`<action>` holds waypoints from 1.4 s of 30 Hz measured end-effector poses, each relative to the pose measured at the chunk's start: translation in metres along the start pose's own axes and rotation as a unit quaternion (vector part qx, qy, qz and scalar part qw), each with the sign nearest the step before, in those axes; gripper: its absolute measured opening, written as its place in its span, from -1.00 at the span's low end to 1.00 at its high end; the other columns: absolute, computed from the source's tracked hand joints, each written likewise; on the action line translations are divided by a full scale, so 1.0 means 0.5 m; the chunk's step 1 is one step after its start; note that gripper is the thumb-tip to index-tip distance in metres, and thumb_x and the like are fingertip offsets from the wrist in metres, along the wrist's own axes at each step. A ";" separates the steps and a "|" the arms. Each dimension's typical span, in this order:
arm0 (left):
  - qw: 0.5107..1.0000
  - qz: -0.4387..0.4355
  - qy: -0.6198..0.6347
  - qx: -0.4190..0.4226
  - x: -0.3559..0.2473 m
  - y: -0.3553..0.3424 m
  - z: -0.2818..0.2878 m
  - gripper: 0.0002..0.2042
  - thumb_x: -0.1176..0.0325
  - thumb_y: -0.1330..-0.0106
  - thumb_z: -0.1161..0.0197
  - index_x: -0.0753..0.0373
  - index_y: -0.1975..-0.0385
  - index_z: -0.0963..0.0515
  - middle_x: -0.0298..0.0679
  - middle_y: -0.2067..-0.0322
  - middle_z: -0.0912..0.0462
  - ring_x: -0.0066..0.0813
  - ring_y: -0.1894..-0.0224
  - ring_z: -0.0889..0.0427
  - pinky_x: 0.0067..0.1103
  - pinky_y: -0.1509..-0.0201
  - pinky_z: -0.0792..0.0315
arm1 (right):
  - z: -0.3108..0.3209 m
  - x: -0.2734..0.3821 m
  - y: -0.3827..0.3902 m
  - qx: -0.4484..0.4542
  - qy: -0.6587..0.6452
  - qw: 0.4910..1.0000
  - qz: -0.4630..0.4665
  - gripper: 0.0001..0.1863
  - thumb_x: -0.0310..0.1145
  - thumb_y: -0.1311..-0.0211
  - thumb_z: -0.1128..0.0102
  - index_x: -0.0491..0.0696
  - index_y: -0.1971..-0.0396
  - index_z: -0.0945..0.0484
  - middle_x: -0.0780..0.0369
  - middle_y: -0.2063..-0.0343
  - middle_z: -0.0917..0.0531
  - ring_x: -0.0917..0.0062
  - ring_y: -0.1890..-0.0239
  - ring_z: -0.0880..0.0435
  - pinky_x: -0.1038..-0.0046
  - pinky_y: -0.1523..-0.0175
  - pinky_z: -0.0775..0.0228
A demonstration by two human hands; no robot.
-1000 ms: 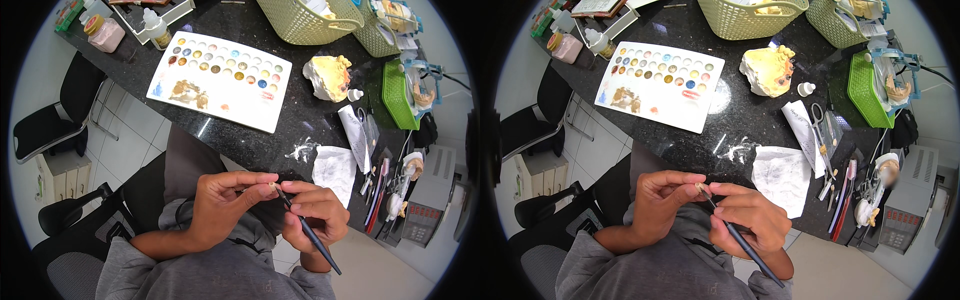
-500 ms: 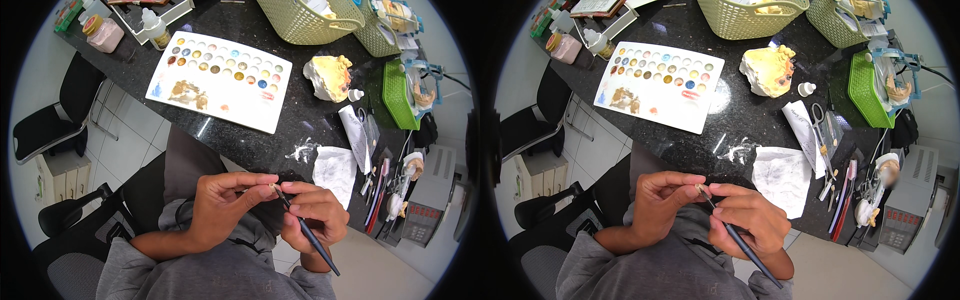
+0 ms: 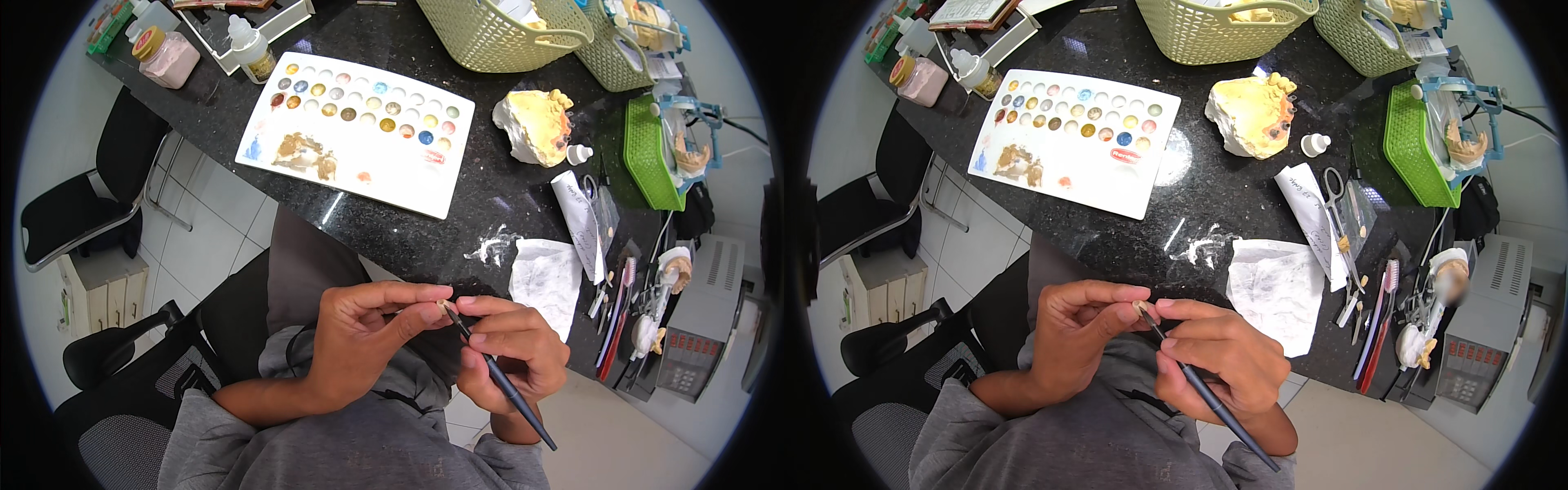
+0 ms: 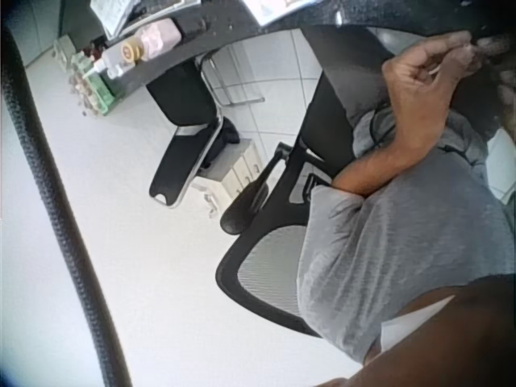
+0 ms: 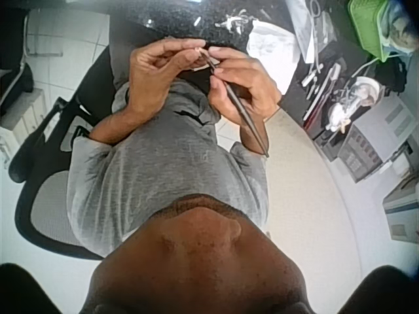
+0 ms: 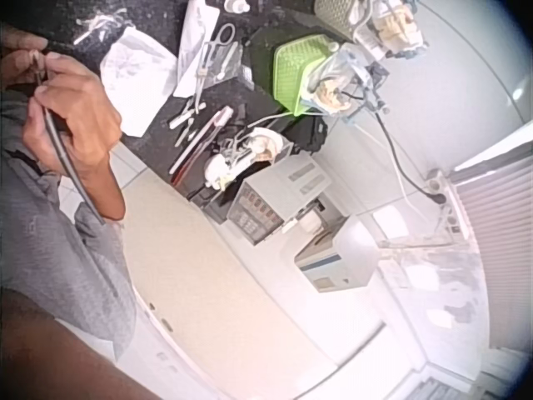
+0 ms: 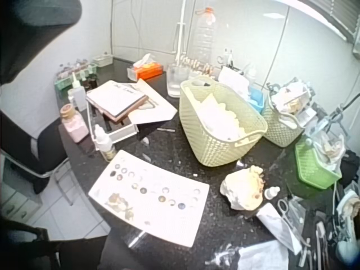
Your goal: The person applies stain to a dental crown using a fine brush, wipes the crown with a cloth, and periodically places it into and removes it from a dental model to check the fit and appearance.
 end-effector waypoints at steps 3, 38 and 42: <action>1.000 -0.003 0.000 0.001 0.000 0.002 0.000 -0.82 0.58 -0.26 -0.20 0.45 0.16 -0.56 -0.02 0.27 -0.66 -0.40 0.22 -0.69 -0.54 0.08 -0.62 | 0.000 0.000 0.000 -0.003 0.000 1.000 0.000 -0.83 -0.66 0.12 -0.27 -0.24 0.46 -0.49 0.07 0.52 -0.58 0.16 0.24 -0.70 0.31 0.16 -0.61; 0.998 0.022 0.055 -0.024 0.011 -0.001 0.001 -0.83 0.51 -0.26 -0.24 0.43 0.20 -0.55 0.00 0.34 -0.67 -0.30 0.28 -0.71 -0.40 0.11 -0.64 | 0.058 -0.042 0.002 -0.130 0.096 0.960 -0.230 -0.88 -0.62 -0.07 -0.26 -0.21 0.47 -0.46 0.15 0.53 -0.60 0.61 0.52 -0.61 0.65 0.39 -0.48; 0.997 0.027 0.066 -0.005 0.009 -0.001 0.000 -0.82 0.56 -0.27 -0.20 0.48 0.16 -0.55 0.03 0.30 -0.66 -0.30 0.21 -0.69 -0.46 0.04 -0.61 | 0.057 -0.040 -0.001 -0.113 0.096 0.963 -0.223 -0.87 -0.61 -0.04 -0.29 -0.21 0.47 -0.48 0.16 0.52 -0.62 0.64 0.51 -0.61 0.66 0.40 -0.45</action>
Point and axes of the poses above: each hand's wrist, its own y-axis away from the middle knuckle, its own z-axis out of the back of the hand, x = y × z, the point moved 7 cm from there along -y, towards the middle knuckle
